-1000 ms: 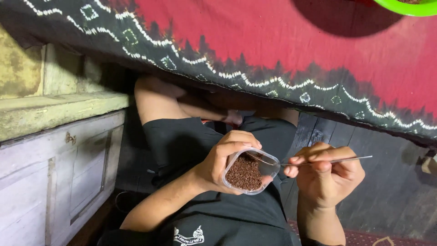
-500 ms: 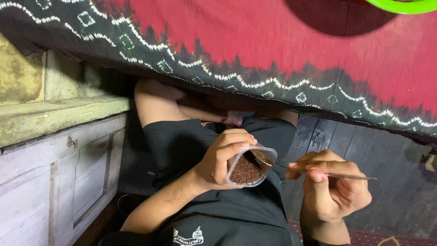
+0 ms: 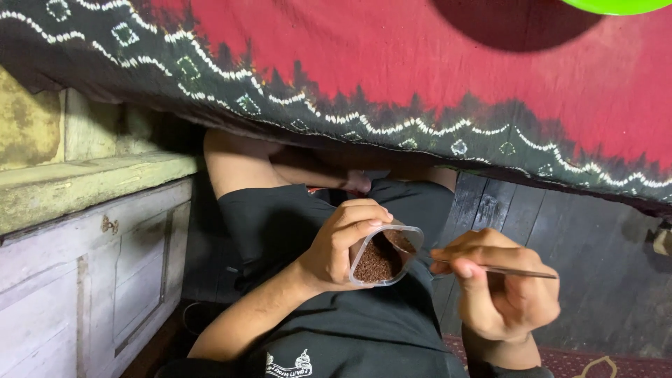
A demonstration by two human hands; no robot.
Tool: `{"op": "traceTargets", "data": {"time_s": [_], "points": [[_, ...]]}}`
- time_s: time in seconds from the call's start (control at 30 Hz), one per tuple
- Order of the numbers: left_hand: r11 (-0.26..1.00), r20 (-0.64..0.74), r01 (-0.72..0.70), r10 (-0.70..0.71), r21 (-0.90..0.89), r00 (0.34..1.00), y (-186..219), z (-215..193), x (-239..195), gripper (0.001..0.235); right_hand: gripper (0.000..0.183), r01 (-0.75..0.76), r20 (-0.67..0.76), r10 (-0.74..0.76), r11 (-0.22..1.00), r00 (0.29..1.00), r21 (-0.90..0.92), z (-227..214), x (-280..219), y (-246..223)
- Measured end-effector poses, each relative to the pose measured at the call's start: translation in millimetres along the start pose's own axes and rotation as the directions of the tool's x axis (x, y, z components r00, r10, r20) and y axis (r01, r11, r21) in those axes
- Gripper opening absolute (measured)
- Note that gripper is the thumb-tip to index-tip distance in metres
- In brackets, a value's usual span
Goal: The person scoops a dark brown granular substance from a green bowl into small plastic containers using a spoon. They repeatedly transfer the substance, level it with the spoon, and place the filled containers on the table.
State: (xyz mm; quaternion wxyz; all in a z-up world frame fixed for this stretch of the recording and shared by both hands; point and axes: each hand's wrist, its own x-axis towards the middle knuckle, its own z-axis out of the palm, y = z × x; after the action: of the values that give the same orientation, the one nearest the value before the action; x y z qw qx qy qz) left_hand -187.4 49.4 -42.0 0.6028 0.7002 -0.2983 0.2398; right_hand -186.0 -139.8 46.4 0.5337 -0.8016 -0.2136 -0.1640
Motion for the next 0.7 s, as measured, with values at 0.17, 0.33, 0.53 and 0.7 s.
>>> {"op": "traceTargets", "data": {"time_s": [0.17, 0.33, 0.53, 0.7], "points": [[1.0, -0.012, 0.006, -0.006, 0.009, 1.0, -1.9, 1.0, -3.3, 0.068, 0.016, -0.083, 0.105, 0.08, 0.996, 0.991, 0.029, 0.2, 13.2, -7.4], [1.0, -0.028, 0.006, -0.006, -0.006, 1.0, -3.4, -0.8, -3.6, 0.066, 0.02, -0.082, -0.023, 0.085, 0.99, 0.996, 0.113, 1.5, 2.7, 5.0], [0.997, -0.082, 0.074, -0.074, -0.01, 0.994, 2.7, -5.1, 7.9, 0.082, 0.011, -0.187, -0.081, 0.238, 0.897, 0.968, 0.4, 8.1, 1.0, 27.2], [0.999, -0.389, -0.031, 0.016, -0.032, 0.921, -2.4, 11.0, 16.1, 0.046, 0.017, -0.107, -0.116, 0.217, 0.798, 0.969, 0.594, 19.0, -5.0, 41.0]]}}
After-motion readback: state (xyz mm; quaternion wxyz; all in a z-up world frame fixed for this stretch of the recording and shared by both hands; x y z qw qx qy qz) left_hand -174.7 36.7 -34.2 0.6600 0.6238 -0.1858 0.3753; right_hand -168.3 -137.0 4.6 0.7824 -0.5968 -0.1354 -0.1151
